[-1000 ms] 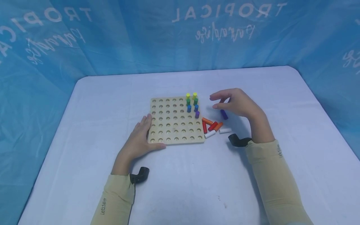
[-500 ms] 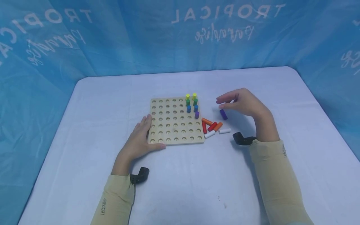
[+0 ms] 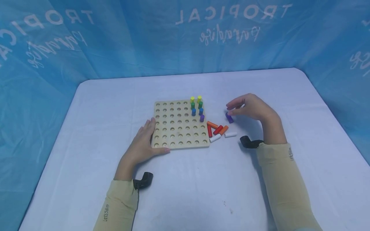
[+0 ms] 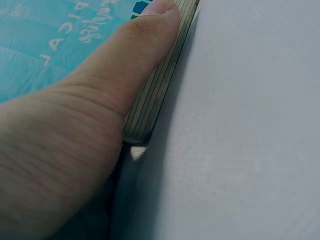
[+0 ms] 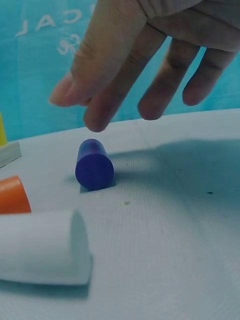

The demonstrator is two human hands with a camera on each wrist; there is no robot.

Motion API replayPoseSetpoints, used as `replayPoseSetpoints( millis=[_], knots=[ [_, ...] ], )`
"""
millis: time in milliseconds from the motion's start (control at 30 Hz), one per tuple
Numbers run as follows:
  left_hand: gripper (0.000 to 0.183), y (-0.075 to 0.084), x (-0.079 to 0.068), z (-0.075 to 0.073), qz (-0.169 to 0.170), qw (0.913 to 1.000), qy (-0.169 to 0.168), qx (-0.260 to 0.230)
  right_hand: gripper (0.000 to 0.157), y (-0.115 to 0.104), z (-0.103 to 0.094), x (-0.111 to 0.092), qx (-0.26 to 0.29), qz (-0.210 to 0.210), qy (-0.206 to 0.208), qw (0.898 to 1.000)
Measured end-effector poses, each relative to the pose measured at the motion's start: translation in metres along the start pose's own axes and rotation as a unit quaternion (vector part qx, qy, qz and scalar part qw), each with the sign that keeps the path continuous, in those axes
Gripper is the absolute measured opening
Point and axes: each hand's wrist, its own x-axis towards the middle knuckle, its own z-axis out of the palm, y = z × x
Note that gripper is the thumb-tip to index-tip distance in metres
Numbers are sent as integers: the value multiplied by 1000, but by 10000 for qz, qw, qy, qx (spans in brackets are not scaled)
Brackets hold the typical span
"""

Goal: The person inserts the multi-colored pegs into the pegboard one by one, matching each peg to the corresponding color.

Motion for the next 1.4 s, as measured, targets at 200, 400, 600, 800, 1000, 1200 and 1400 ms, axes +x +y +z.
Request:
replayPoseSetpoints(
  millis=[200, 400, 600, 800, 1000, 1200, 1400],
  knots=[
    [137, 0, 0, 0, -65, 10000, -19, -9, 39, 0, 4, 2, -222, 106, -32, 9997],
    [136, 1, 0, 0, -51, 10000, -17, -11, 42, -2, 8, 2, -342, 167, -88, 9992],
    [135, 1, 0, 0, -49, 10000, -6, -18, 41, -4, 11, 3, -557, 74, -218, 9982],
    [136, 0, 1, 0, -25, 10000, 6, -23, 37, -6, 15, 5, -699, -76, -280, 9971],
    [136, 0, 0, 1, -28, 10000, -15, -22, 38, -8, 14, 3, -702, -348, -125, 9968],
    [136, 0, 0, 0, -25, 10000, -21, -30, 39, -11, 13, 3, -514, -630, 157, 9966],
    [136, 0, 0, 0, -20, 10000, -15, -24, 37, -15, 13, 4, -211, -880, 395, 9951]
  ],
)
